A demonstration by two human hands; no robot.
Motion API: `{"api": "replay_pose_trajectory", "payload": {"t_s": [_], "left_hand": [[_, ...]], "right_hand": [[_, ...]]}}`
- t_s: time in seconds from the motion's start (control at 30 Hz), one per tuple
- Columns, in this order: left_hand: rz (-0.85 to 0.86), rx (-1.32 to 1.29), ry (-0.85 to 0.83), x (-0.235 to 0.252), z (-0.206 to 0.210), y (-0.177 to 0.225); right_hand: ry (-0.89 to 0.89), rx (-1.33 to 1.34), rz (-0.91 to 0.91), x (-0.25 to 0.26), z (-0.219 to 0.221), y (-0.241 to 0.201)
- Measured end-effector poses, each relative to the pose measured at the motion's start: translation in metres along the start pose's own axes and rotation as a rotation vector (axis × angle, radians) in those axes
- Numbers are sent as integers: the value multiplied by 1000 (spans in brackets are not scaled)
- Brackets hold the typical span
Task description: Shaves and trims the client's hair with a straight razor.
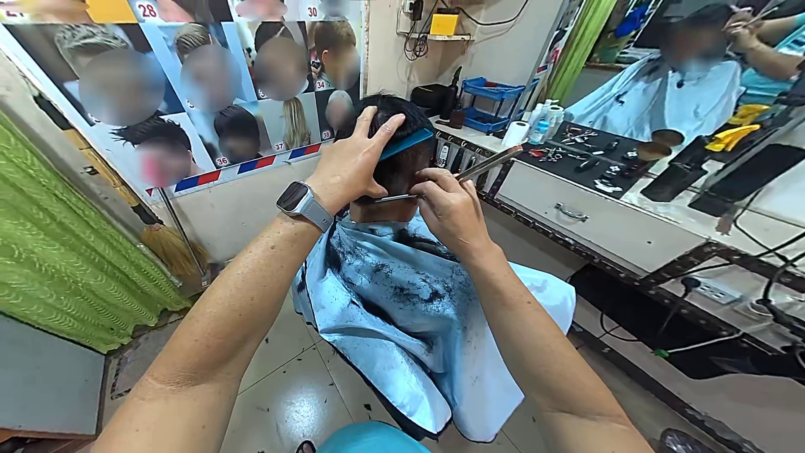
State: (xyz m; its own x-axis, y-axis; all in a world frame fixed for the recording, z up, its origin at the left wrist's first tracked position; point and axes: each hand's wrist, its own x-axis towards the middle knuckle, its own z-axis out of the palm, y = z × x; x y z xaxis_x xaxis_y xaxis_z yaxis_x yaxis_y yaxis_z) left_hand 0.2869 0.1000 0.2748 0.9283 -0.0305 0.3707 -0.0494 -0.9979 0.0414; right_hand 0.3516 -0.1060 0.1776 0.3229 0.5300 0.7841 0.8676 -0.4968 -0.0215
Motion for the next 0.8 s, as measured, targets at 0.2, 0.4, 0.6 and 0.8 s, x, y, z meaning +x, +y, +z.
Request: {"api": "replay_pose_trajectory", "payload": {"t_s": [0.2, 0.4, 0.6, 0.8], "left_hand": [[7, 1, 4, 1, 1, -2], [26, -21, 22, 1, 1, -4], [64, -9, 37, 2, 0, -14], [83, -17, 16, 0, 0, -16]], "right_hand": [[6, -15, 6, 1, 3, -1], [20, -71, 10, 1, 4, -5], [43, 26, 5, 5, -7, -10], [19, -25, -6, 5, 5, -16]]}}
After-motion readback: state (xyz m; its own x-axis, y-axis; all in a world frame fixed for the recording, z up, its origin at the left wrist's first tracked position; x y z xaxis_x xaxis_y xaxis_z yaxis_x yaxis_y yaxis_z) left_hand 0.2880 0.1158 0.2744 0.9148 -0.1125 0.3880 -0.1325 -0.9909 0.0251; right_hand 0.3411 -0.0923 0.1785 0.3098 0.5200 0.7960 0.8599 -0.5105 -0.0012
